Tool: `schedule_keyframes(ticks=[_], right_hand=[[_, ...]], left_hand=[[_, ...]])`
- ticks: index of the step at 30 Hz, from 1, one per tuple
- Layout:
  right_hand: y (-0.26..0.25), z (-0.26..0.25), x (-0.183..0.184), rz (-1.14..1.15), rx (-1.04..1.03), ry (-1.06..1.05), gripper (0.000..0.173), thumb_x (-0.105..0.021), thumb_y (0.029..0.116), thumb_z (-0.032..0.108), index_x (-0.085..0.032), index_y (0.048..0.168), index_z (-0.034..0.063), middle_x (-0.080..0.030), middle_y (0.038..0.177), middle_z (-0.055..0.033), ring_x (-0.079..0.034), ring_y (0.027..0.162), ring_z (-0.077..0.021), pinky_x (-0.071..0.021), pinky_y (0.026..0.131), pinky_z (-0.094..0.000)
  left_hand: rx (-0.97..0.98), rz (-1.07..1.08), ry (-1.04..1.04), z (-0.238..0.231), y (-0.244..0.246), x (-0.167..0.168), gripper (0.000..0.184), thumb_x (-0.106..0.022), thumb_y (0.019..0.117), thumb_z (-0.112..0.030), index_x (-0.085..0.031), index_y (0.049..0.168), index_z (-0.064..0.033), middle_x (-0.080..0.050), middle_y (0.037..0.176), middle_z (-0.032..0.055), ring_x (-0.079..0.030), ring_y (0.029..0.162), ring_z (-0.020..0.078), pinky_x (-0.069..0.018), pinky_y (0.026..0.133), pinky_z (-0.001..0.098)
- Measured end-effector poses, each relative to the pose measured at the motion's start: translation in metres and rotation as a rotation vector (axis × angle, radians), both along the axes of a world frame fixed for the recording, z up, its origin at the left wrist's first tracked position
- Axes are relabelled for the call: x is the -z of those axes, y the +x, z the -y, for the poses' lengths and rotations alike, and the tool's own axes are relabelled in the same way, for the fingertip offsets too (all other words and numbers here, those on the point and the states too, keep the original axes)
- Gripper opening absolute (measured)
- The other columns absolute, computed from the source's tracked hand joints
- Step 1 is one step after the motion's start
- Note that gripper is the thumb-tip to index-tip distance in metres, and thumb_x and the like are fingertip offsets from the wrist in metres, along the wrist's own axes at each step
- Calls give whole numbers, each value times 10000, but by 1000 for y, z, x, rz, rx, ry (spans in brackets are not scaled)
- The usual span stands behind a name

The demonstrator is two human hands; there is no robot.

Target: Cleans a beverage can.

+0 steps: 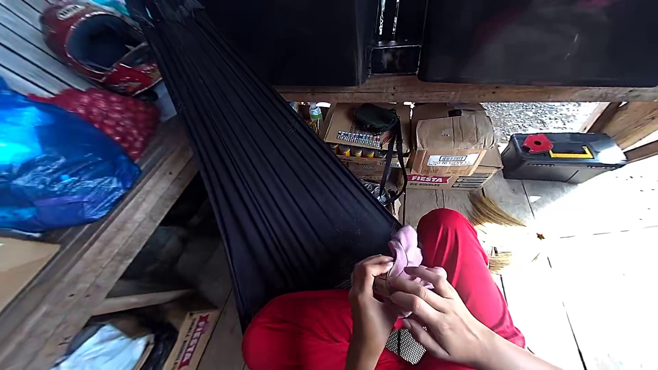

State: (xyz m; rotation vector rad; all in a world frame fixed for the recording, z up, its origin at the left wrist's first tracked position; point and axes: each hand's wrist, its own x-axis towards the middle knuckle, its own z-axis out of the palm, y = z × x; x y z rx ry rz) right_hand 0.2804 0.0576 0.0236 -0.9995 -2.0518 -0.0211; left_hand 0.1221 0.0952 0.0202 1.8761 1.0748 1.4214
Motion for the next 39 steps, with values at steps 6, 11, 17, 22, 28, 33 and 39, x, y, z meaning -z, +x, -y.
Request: schedule_keyframes(ticks=[6,11,17,22,28,33,39], right_hand=[[-57,11,17,-32,58,-47,365,-304,1095,420,-593,1186,216,-650,1375,28,-503,1357,-220,-348,1100,-362],[-128,32,26,-82,100,-52,334,-346,1075,441,-565,1150,201,-646,1368,-3,-516,1319,-213,-336,1065,-373],[-199,45,20,-161,259,-232,342,-450,1013,462,-597,1095,164,-651,1362,-78,-594,1242,-233,-429,993,-420],[-215,51,10,-612,123,-603,399,-623,921,406,-604,1060,32,-545,1247,-181,-594,1067,-116,-517,849,-204],[-164,55,4,-766,12,-708,393,-596,957,337,-529,1171,14,-565,1436,-188,-604,1237,-114,-522,944,-265],[-95,23,10,-631,2,-512,384,-542,992,430,-526,1116,67,-631,1375,-139,-598,1255,-118,-496,997,-272],[-31,10,-10,-424,-106,-318,384,-421,1041,476,-527,1000,109,-656,1326,-109,-564,1266,-146,-402,1063,-252]], left_hand=[[-48,-109,7,8,-60,1,409,-851,708,-205,-659,1045,-73,-735,1117,48,-652,1134,127,-487,1025,321],[-73,-248,22,27,-128,-6,389,-853,723,-223,-676,1043,-92,-735,1122,38,-649,1139,124,-452,1046,370],[-183,-484,117,30,-181,-21,299,-785,733,-132,-752,1028,-167,-759,1107,-21,-660,1139,157,-411,1018,471],[-162,-497,120,31,-182,-17,240,-770,776,-150,-750,1015,-159,-761,1106,-8,-660,1150,165,-399,1028,478],[-200,-421,108,18,-138,-4,266,-767,763,-163,-733,1026,-144,-757,1106,7,-662,1141,161,-411,1037,470],[-179,-358,115,1,-80,-3,256,-756,782,-178,-739,1038,-168,-755,1117,-16,-653,1147,140,-408,1020,461],[-45,-107,68,-17,-19,-3,382,-832,712,-190,-633,1024,-98,-736,1117,34,-651,1155,126,-480,1038,352]])
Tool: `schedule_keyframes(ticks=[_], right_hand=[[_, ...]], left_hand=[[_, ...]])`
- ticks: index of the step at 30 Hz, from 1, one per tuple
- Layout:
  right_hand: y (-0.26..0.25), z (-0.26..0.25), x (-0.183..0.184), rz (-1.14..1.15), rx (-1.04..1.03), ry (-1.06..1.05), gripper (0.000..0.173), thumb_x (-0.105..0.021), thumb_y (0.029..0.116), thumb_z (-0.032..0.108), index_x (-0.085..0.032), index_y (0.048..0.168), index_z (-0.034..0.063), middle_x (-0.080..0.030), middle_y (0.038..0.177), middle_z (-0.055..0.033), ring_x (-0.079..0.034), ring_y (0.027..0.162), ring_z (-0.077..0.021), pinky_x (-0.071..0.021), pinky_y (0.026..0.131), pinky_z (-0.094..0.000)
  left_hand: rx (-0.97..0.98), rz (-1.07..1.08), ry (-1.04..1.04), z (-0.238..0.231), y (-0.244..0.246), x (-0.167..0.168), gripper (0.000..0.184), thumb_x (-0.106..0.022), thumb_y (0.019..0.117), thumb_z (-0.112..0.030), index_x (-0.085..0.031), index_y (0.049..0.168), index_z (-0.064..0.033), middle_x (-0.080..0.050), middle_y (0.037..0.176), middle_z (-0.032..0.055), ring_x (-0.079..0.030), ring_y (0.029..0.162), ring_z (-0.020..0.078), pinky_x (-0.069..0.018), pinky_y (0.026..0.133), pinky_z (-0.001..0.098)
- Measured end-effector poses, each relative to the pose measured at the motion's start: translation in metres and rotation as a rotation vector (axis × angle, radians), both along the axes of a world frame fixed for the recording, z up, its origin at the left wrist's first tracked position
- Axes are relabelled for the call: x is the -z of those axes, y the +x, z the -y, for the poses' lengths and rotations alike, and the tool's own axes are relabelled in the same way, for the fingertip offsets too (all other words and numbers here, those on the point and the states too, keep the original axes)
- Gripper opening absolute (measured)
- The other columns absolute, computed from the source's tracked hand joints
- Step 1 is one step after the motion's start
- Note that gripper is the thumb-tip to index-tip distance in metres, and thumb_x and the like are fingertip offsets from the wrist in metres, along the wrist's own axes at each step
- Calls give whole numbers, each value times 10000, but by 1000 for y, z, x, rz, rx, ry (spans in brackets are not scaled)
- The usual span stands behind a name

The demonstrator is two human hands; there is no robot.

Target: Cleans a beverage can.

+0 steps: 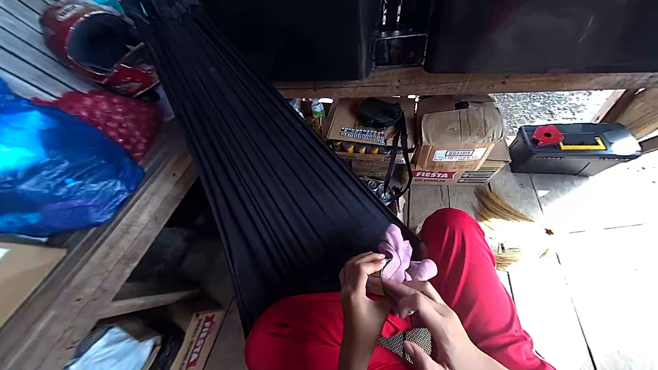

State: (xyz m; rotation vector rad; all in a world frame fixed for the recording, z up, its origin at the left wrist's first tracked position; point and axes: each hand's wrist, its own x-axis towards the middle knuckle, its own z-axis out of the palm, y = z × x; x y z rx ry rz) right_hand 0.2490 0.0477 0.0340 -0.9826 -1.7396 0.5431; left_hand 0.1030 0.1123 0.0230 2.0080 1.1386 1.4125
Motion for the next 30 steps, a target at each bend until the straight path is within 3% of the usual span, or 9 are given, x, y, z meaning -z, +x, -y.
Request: schedule_keyframes(ticks=[6,8,12,17,19,22,24,27,30], right_hand=[[18,-1,5,260,124,85,452,-357,1050,552,-566,1165,167,-625,1420,-32,-501,1355,-208,-379,1067,-323],[3,-1,8,298,184,69,509,-344,1032,606,-548,1192,169,-594,1448,-65,-480,1372,-220,-380,1052,-335],[-40,0,18,203,255,-7,702,-343,994,705,-540,1234,76,-478,1513,-255,-473,1391,-294,-375,1113,-374],[-92,6,33,-128,178,-124,669,-410,1071,507,-479,1400,-71,-606,1391,-204,-585,1300,-129,-476,1083,-271],[-110,10,38,-316,162,-230,493,-465,1082,323,-505,1366,-77,-666,1347,-138,-651,1213,-76,-533,1016,-242],[-138,15,40,-700,173,-449,294,-524,1000,77,-589,1264,-33,-719,1190,-84,-700,1069,-105,-581,924,-249],[-155,21,39,-925,214,-553,237,-542,998,74,-596,1213,-12,-721,1199,-104,-709,1070,-140,-595,889,-272],[-180,28,34,-975,304,-444,85,-602,978,77,-599,1062,90,-726,1032,3,-703,921,-62,-596,803,-221],[-187,32,38,-714,252,-124,90,-618,1015,195,-662,1092,179,-747,1186,47,-682,1156,-65,-550,1006,-241]], left_hand=[[-20,10,55,-3,21,-6,295,-782,788,-182,-640,1037,-115,-737,1117,23,-637,1184,128,-452,1075,339],[-45,-18,77,-3,14,-4,265,-761,813,-198,-654,1041,-118,-737,1114,24,-639,1178,133,-440,1084,355],[-130,-179,120,12,-15,3,166,-689,871,-231,-717,1021,-166,-751,1104,-5,-636,1171,143,-395,1056,404],[-141,-214,30,37,-76,12,233,-735,790,-202,-721,1016,-151,-750,1104,-5,-642,1164,155,-410,1042,447],[-112,-155,-10,45,-97,12,331,-816,723,-210,-704,1026,-136,-748,1100,3,-647,1157,137,-440,1049,417],[-61,-95,-99,53,-122,4,432,-863,658,-147,-694,1052,-91,-744,1127,27,-656,1154,126,-471,1048,387],[-17,33,-225,56,-137,1,538,-870,614,-76,-676,1108,16,-723,1185,108,-649,1189,143,-503,1054,314],[73,403,-520,59,-150,-3,715,-837,662,8,-541,1302,124,-619,1328,175,-621,1226,141,-530,1033,268],[93,639,-700,62,-149,-13,716,-804,796,-58,-468,1409,97,-664,1290,127,-677,1135,126,-558,997,289]])
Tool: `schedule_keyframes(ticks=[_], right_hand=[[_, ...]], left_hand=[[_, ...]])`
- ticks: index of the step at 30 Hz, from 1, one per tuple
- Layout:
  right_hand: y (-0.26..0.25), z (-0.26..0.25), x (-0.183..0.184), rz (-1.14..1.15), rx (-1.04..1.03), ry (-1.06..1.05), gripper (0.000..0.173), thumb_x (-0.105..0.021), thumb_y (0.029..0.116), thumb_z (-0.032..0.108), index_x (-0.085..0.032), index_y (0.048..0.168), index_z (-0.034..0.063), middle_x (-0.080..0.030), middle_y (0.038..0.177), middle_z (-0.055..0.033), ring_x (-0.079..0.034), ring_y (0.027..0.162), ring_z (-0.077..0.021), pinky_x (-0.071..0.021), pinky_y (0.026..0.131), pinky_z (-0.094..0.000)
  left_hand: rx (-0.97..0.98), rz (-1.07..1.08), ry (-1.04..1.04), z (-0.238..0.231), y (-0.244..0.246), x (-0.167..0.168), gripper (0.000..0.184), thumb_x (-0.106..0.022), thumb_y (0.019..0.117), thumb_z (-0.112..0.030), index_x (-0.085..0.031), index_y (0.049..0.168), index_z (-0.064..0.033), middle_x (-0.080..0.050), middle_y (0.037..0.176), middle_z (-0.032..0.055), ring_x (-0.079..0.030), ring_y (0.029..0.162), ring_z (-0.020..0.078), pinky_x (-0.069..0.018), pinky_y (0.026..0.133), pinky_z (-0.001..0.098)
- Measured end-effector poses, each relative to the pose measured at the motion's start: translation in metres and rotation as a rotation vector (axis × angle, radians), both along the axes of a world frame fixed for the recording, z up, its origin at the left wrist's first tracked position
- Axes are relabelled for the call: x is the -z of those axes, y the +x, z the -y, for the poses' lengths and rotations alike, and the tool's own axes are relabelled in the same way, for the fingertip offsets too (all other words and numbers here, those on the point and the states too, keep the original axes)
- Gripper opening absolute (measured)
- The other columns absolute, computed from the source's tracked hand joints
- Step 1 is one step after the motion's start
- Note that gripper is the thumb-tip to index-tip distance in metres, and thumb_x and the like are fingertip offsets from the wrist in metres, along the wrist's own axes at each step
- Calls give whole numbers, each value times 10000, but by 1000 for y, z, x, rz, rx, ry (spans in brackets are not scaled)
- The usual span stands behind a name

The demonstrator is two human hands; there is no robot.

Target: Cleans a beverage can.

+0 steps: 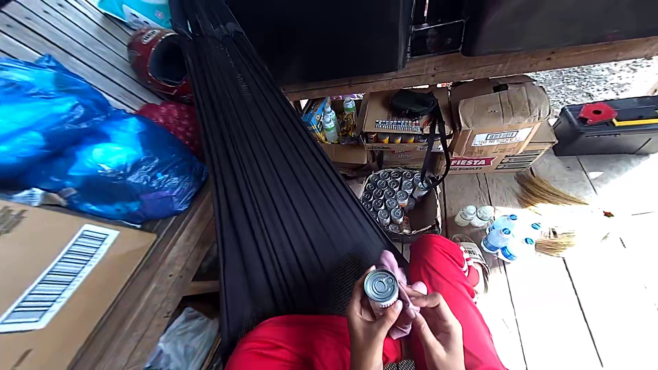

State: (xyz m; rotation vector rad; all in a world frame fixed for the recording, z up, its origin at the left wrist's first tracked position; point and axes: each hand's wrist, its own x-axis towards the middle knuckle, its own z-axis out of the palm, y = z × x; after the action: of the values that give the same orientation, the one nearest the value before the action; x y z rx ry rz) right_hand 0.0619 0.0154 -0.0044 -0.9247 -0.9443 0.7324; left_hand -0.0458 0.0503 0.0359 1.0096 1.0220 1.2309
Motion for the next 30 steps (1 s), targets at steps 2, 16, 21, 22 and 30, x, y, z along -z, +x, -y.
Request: schedule_keyframes(ticks=[2,16,21,22,30], right_hand=[[7,0,2,299,-16,168,114,-543,1067,232,-635,1069,165,-726,1257,49,-601,1303,-77,-431,1171,-310],[151,-46,-10,561,-379,183,877,-277,1051,642,-173,1614,-22,-88,1695,-269,-145,1591,-221,-172,1297,-358],[194,-52,-20,910,-205,290,574,-171,1112,486,-444,1537,213,-278,1693,0,-96,1598,-214,-57,1294,-411],[197,-56,-24,922,-187,349,538,-204,1116,469,-466,1517,224,-292,1684,53,-87,1597,-197,-27,1298,-416],[138,-63,-24,155,-183,310,985,-660,909,615,-40,1641,392,-304,1680,-20,-443,1467,-240,-388,1217,-410]], left_hand=[[-29,-13,-52,3,10,0,646,-690,943,-330,-479,1392,82,-687,1236,58,-668,1098,47,-548,978,248],[-218,5,208,-47,161,1,754,-417,1023,-529,-389,1406,120,-614,1246,63,-590,1144,-4,-474,1016,185],[-114,82,323,-54,193,3,721,-347,1072,-509,-398,1374,144,-587,1327,77,-550,1212,-23,-434,1060,170],[-78,119,326,-53,194,1,726,-361,1066,-510,-419,1369,147,-604,1339,83,-558,1224,-15,-434,1071,181],[28,-203,465,-24,140,-2,684,-322,1045,-598,-625,1319,-49,-640,1248,51,-538,1207,48,-406,1083,238]])
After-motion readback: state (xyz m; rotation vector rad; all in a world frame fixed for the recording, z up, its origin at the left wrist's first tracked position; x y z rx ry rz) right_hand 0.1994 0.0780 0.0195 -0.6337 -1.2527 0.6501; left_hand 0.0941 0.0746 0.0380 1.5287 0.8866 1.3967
